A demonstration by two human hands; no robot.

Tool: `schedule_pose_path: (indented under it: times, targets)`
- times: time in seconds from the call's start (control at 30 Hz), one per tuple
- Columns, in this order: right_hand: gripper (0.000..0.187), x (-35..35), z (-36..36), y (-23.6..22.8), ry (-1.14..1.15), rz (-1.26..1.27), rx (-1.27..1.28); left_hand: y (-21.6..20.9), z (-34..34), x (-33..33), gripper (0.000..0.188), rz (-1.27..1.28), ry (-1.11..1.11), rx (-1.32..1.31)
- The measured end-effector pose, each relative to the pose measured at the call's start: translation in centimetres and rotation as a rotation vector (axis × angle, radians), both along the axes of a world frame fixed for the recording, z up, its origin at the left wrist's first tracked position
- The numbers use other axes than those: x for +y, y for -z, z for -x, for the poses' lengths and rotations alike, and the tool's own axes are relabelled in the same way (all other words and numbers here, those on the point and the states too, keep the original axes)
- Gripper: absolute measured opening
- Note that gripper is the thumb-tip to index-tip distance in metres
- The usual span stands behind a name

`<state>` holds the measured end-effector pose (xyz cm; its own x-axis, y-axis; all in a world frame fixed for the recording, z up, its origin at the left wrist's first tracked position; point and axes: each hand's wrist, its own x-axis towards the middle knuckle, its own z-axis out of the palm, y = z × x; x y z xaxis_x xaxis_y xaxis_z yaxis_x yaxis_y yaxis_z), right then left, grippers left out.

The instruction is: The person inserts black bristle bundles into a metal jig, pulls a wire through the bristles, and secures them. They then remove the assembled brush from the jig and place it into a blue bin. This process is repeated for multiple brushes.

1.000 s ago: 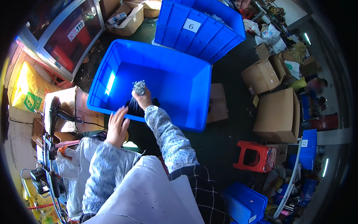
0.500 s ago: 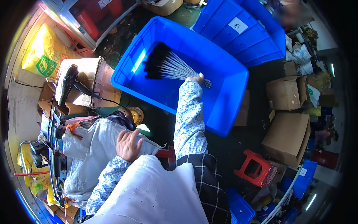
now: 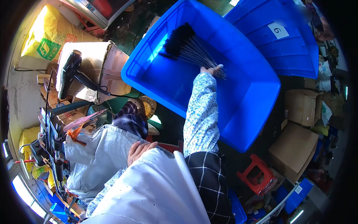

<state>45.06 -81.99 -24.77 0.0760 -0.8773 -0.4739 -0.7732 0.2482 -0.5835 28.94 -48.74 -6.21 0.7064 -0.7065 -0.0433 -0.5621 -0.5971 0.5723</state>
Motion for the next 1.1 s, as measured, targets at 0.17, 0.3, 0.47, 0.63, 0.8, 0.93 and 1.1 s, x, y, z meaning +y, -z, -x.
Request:
schedule_pose_path:
  times: [0.17, 0.3, 0.47, 0.63, 0.8, 0.93, 1.1]
  targets:
    - [0.064, 0.0, -2.1, 7.2, -0.167, -0.047, -0.222, -0.5, -0.3, 0.0, 0.04, -0.019, 0.027, -0.002]
    - [0.064, 0.8, -2.7, 6.7, -0.132, -0.115, -0.269, 0.4, 0.2, 0.7, 0.041, 0.024, 0.016, -0.015]
    - [0.064, 3.3, -2.9, 5.0, -0.531, -0.028, 0.012, 0.1, 0.5, 0.9, 0.035, 0.093, -0.041, -0.047]
    - [0.061, 4.5, -4.4, 1.4, -0.423, -0.51, -0.238, 0.2, 1.1, 1.9, 0.034, 0.19, -0.129, -0.102]
    - [0.042, 7.5, -3.5, -9.1, -0.045, -1.09, -0.998, -0.7, 2.2, 3.9, 0.032, 0.361, -0.132, 0.112]
    - [0.03, 12.1, 2.5, -15.2, -0.664, -1.164, -0.985, -5.4, 8.7, 9.7, 0.036, 0.701, -0.413, 0.632]
    - [0.031, 16.7, 9.8, -17.3, -0.862, -1.121, -0.772, -13.2, 22.3, 27.8, 0.035, 0.814, -0.736, 0.59]
